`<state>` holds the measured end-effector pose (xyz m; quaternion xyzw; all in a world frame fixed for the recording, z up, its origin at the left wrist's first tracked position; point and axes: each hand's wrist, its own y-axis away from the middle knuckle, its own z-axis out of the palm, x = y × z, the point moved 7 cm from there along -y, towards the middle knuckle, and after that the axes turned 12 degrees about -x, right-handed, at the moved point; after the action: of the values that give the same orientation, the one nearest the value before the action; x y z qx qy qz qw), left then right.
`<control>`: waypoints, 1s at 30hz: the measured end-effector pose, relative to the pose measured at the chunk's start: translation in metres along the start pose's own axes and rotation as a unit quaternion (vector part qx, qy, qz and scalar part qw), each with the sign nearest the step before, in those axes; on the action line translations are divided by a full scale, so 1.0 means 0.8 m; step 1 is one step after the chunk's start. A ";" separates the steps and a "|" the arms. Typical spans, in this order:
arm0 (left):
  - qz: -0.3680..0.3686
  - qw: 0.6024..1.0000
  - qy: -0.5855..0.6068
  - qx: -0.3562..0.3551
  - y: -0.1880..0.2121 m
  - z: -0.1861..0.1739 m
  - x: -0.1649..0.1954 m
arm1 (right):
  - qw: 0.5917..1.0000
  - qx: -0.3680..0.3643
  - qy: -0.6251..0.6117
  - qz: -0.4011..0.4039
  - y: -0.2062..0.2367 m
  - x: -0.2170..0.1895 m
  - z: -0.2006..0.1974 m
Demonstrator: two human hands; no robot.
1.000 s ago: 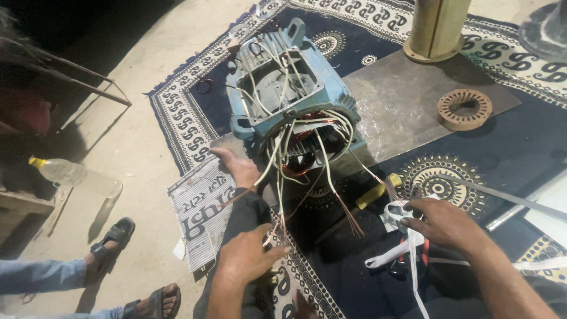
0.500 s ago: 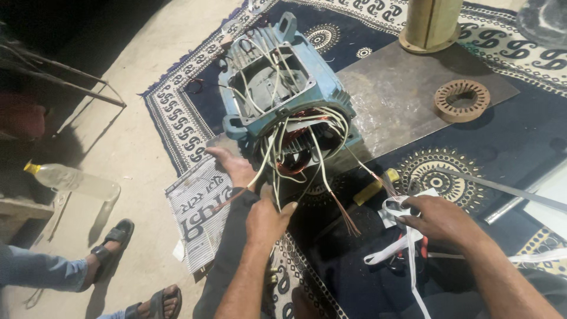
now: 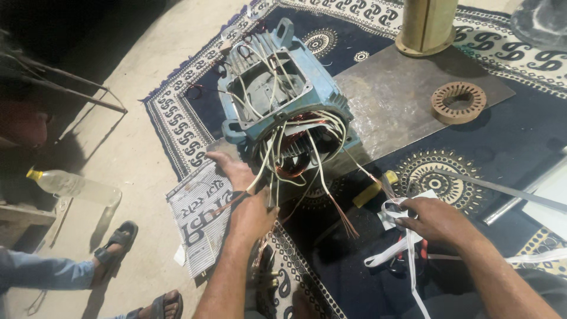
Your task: The person sits on the floor rewinding an electric motor stator, pulling insulated wires through the stator slots and arranging the coil windings by hand. They gather and sort the copper wire leads and use pliers to cut and trim the wire ends.
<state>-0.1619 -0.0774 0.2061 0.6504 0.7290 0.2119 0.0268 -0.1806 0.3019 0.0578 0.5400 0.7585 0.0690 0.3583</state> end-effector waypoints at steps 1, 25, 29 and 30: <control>-0.001 1.000 0.002 0.021 0.006 -0.002 0.003 | 1.000 0.006 -0.003 -0.005 0.001 0.001 -0.001; 0.212 0.361 0.900 -0.122 -0.018 0.129 0.169 | 1.000 -0.019 -0.011 0.003 0.012 -0.004 -0.004; 0.218 0.372 0.894 -0.119 -0.024 0.131 0.172 | 1.000 -0.008 -0.018 0.008 0.013 -0.003 -0.005; 0.224 0.377 0.892 -0.112 -0.026 0.129 0.174 | 1.000 -0.004 -0.017 0.008 0.013 -0.004 -0.006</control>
<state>-0.1698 0.0829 0.1377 0.2166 0.1287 0.7475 -0.6147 -0.1754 0.3048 0.0677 0.5455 0.7476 0.0656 0.3731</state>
